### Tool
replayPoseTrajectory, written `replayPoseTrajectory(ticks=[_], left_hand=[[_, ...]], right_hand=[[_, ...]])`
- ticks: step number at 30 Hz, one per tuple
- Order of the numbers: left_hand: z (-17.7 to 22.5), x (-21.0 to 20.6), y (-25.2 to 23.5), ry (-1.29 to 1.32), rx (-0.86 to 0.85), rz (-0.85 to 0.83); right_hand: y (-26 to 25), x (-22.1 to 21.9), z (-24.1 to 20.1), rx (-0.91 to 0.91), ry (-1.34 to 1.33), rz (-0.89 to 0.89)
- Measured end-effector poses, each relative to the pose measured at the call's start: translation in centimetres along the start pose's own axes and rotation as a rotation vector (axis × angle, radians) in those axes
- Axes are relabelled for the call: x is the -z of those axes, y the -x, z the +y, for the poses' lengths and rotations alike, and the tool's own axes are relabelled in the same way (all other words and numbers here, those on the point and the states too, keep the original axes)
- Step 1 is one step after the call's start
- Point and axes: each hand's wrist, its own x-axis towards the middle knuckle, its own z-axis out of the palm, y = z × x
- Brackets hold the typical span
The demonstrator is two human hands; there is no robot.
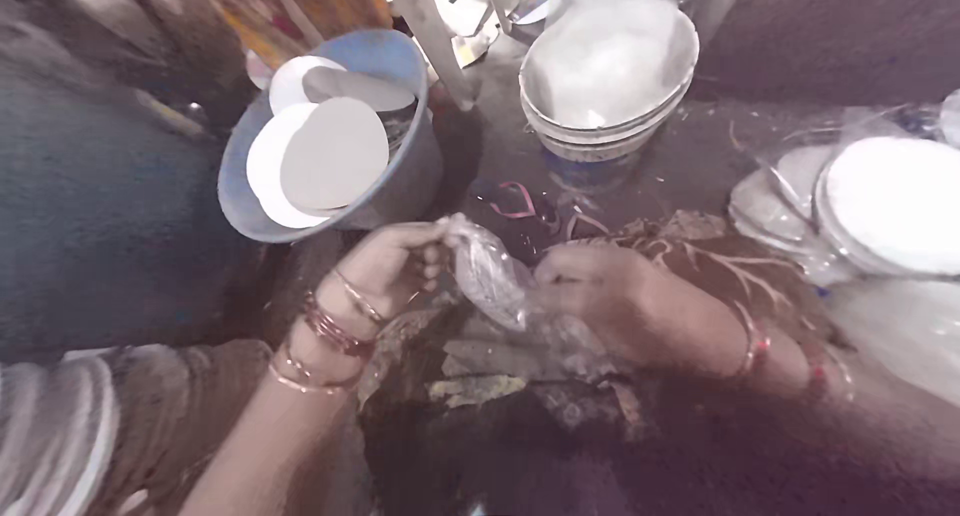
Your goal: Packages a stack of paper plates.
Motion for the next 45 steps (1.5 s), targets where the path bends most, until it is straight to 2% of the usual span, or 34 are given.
replayPoseTrajectory(ticks=[2, 4, 7, 9, 11, 16, 19, 21, 23, 25, 26, 27, 28, 30, 31, 32, 35, 37, 39, 41, 43, 45], left_hand=[[-1.2, -2.7, 1.7, 0.128, -0.057, -0.162], [-2.9, -5.1, 3.8, 0.137, -0.255, -0.242], [-5.1, -6.9, 5.2, 0.013, -0.700, -0.326], [-5.6, -7.3, 5.6, 0.000, -0.824, -0.380], [-5.7, -7.4, 5.5, 0.006, -0.868, -0.408], [-5.3, -7.0, 4.2, -0.038, -0.844, -0.349], [-4.8, -7.7, 4.0, -0.075, -0.821, -0.183], [-4.5, -8.6, 3.9, -0.189, -0.877, -0.043], [-4.0, -8.3, 3.7, -0.231, -0.870, -0.106], [-3.1, -6.7, 3.7, -0.112, -0.731, -0.322], [-2.7, -5.7, 3.6, -0.057, -0.672, -0.355], [-2.6, -4.8, 3.3, -0.049, -0.654, -0.286], [-2.5, -4.0, 3.2, -0.121, -0.659, -0.129], [-2.2, -2.1, 3.1, -0.445, -0.631, 0.221], [-2.0, -1.3, 3.2, -0.526, -0.562, 0.289], [-1.8, -0.9, 3.4, -0.438, -0.474, 0.250], [-1.9, -0.8, 3.3, 0.203, -0.210, -0.112], [-2.5, -2.2, 3.6, 0.446, -0.149, -0.262], [-3.7, -4.4, 4.6, 0.495, -0.172, -0.339], [-5.2, -6.4, 5.5, 0.460, -0.277, -0.394], [-5.7, -6.8, 5.6, 0.383, -0.416, -0.420], [-5.6, -6.4, 5.4, 0.244, -0.538, -0.418]], right_hand=[[-0.3, -0.7, -0.3, 0.175, -0.047, -0.012], [-0.4, -2.0, -0.6, 0.246, -0.030, 0.146], [-0.2, -2.8, -1.3, 0.188, -0.003, 0.376], [0.0, -2.3, -2.2, 0.118, -0.007, 0.436], [0.1, -1.9, -3.0, 0.033, -0.037, 0.462], [-0.4, -1.2, -3.0, -0.075, -0.023, 0.412], [-0.8, -1.2, -2.2, -0.058, 0.019, 0.426], [-1.2, -0.9, -1.8, -0.072, 0.056, 0.431], [-1.3, -0.6, -1.7, -0.102, 0.057, 0.431], [-1.2, -0.3, -1.7, -0.127, 0.024, 0.457], [-1.2, 0.0, -1.8, -0.128, 0.016, 0.473], [-1.1, 0.3, -1.9, -0.129, 0.035, 0.491], [-1.0, 0.6, -2.0, -0.131, 0.079, 0.520], [-0.7, 1.5, -1.9, -0.111, 0.215, 0.561], [-0.4, 1.9, -1.8, -0.089, 0.242, 0.529], [-0.2, 2.1, -1.7, -0.050, 0.236, 0.462], [0.0, 1.2, -1.7, 0.102, 0.147, 0.142], [-0.7, 0.1, -2.5, 0.189, 0.150, -0.008], [-1.1, -1.0, -3.1, 0.178, 0.160, 0.034], [-1.3, -1.7, -3.5, 0.072, 0.093, 0.128], [-1.3, -2.2, -3.9, -0.063, -0.042, 0.237], [-1.0, -2.9, -3.6, -0.091, 0.006, 0.361]])
